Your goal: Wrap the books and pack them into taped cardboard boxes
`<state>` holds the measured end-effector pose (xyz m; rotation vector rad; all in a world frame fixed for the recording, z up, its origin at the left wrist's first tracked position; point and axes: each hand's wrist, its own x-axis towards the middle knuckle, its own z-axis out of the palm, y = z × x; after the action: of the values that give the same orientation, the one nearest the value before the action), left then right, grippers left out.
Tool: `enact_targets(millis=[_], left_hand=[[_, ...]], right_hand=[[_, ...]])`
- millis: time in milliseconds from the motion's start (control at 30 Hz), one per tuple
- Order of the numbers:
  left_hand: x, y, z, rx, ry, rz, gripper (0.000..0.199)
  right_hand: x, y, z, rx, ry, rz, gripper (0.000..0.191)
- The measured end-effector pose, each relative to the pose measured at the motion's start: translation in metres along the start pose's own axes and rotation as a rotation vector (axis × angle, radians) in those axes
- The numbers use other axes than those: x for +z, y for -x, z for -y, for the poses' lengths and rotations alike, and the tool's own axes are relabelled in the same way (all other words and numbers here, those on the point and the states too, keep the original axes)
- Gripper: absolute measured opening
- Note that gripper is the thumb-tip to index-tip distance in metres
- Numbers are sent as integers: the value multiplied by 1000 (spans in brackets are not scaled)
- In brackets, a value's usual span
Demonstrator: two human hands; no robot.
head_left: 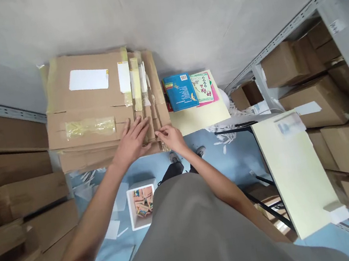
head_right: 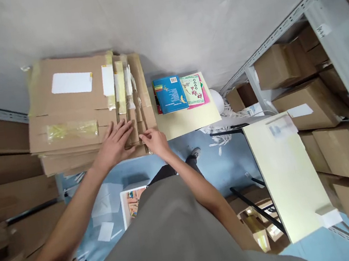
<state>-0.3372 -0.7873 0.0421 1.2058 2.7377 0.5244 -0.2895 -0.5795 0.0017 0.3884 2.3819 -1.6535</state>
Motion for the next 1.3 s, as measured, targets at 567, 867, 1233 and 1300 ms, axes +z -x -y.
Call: enact_targets(millis=[567, 867, 1233, 1300], left_hand=[[-32, -9, 17, -25, -33, 123, 78], [-45, -2, 31, -52, 35, -141, 84], [-54, -2, 19, -156, -166, 127, 78], [-65, -2, 11, -164, -164, 76, 75]], right_hand=[[-6, -18, -9, -78, -237, 227, 34], [-11, -14, 34, -261, 33, 176, 22], [28, -21, 50, -170, -138, 65, 12], [15, -14, 57, -250, -206, 54, 13]])
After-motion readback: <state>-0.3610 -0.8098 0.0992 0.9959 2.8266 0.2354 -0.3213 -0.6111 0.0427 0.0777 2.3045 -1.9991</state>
